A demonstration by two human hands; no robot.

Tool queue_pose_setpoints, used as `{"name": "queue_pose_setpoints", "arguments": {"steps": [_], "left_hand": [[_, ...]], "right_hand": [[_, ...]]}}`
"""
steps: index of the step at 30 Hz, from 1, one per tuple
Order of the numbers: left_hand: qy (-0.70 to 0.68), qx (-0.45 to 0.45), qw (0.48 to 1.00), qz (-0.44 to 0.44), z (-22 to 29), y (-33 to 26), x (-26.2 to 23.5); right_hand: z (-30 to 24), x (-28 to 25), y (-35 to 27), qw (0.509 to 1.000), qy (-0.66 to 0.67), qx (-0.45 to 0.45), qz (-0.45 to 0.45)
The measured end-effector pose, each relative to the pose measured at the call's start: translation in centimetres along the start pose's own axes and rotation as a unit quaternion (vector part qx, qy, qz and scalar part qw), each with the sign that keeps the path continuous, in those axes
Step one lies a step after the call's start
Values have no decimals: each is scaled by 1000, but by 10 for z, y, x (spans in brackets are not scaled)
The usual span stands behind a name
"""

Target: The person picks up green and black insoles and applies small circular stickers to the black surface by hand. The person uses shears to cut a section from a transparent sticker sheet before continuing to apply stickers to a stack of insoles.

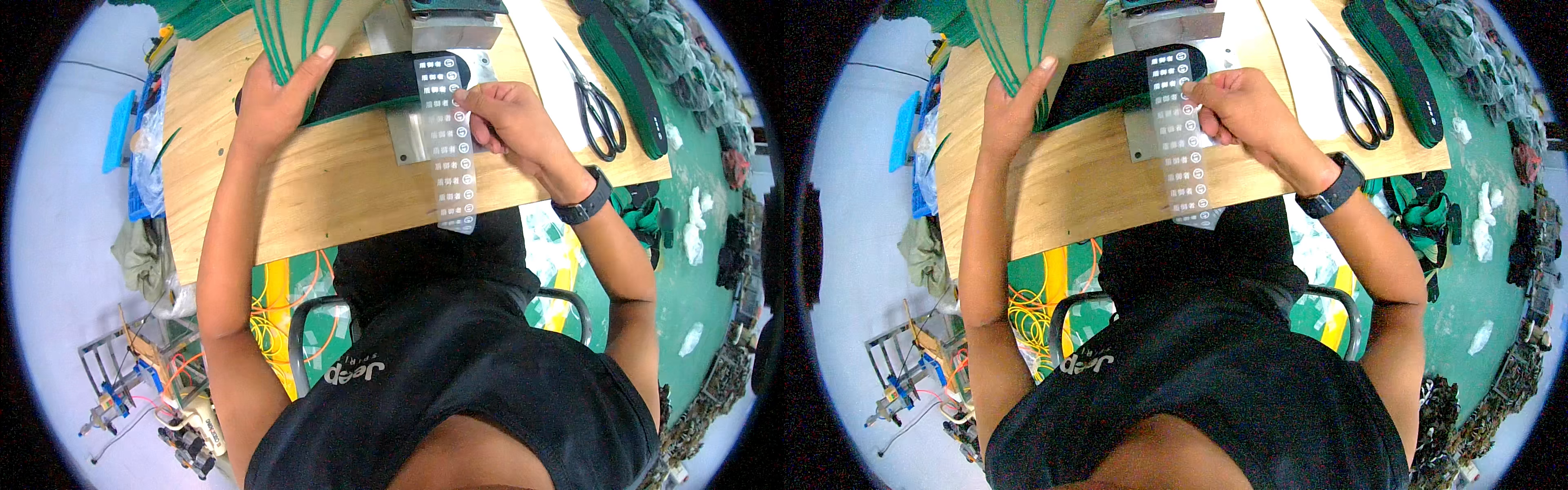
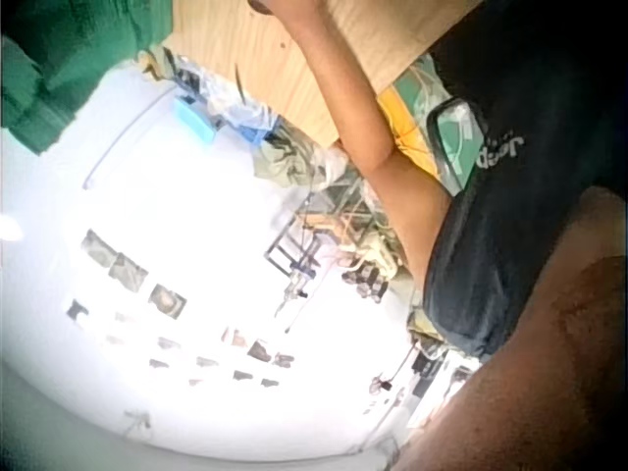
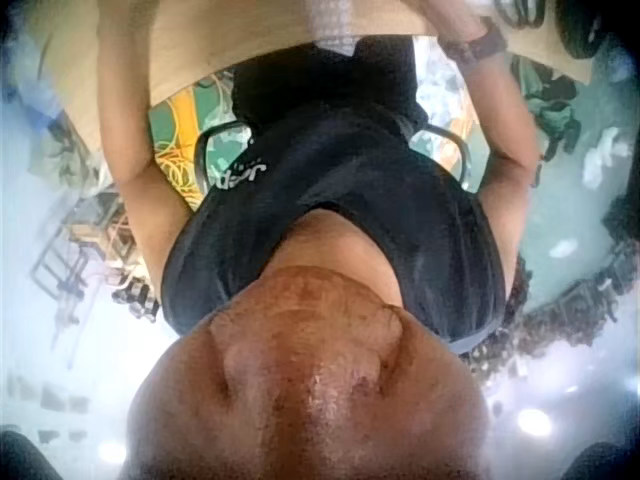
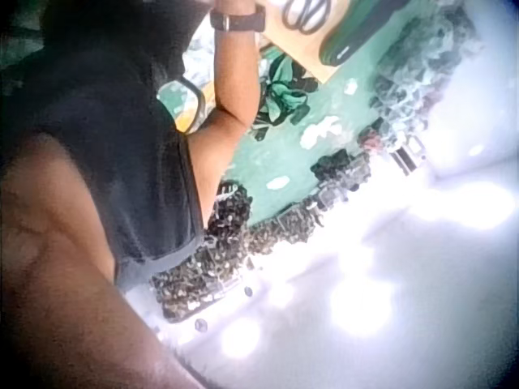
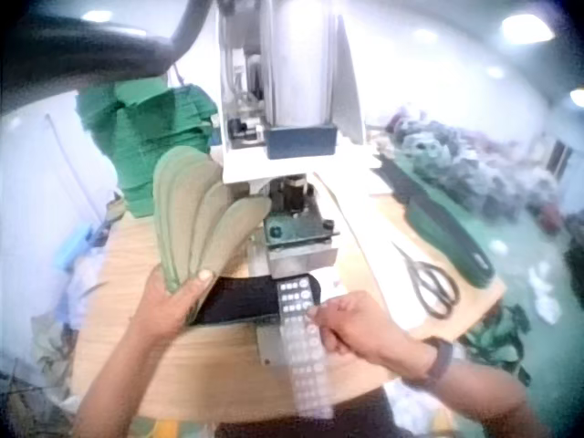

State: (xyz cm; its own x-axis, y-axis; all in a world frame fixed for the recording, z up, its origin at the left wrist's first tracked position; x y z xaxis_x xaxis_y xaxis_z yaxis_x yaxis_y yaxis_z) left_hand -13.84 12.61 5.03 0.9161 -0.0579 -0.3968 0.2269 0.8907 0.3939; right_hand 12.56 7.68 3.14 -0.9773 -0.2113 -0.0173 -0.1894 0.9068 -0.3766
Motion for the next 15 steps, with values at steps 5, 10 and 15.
{"name": "queue_pose_setpoints", "arguments": {"steps": [5, 10, 15], "left_hand": [[36, 19, 999, 4, -4, 2, 2], [40, 29, 999, -8, -6, 4, 5], [49, 6, 999, -19, -9, 4, 3]], "right_hand": [[1, -4, 12, 999, 3, 36, 11], [0, -5, 12, 999, -8, 36, 5], [-5, -4, 14, 998, -55, 34, 13]]}}
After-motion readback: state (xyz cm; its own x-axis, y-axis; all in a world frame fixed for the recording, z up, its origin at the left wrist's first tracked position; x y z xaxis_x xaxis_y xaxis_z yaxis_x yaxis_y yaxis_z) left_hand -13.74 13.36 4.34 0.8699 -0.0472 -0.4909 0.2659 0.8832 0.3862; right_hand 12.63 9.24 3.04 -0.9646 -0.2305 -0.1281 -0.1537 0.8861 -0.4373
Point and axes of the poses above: each hand's wrist, its own y-axis towards the middle knuckle, its own x-axis out of the palm, z = x × y, the point moved 1 cm from there along y, towards the middle knuckle, and after that the axes turned 6 degrees about x, right-handed, at the moved point
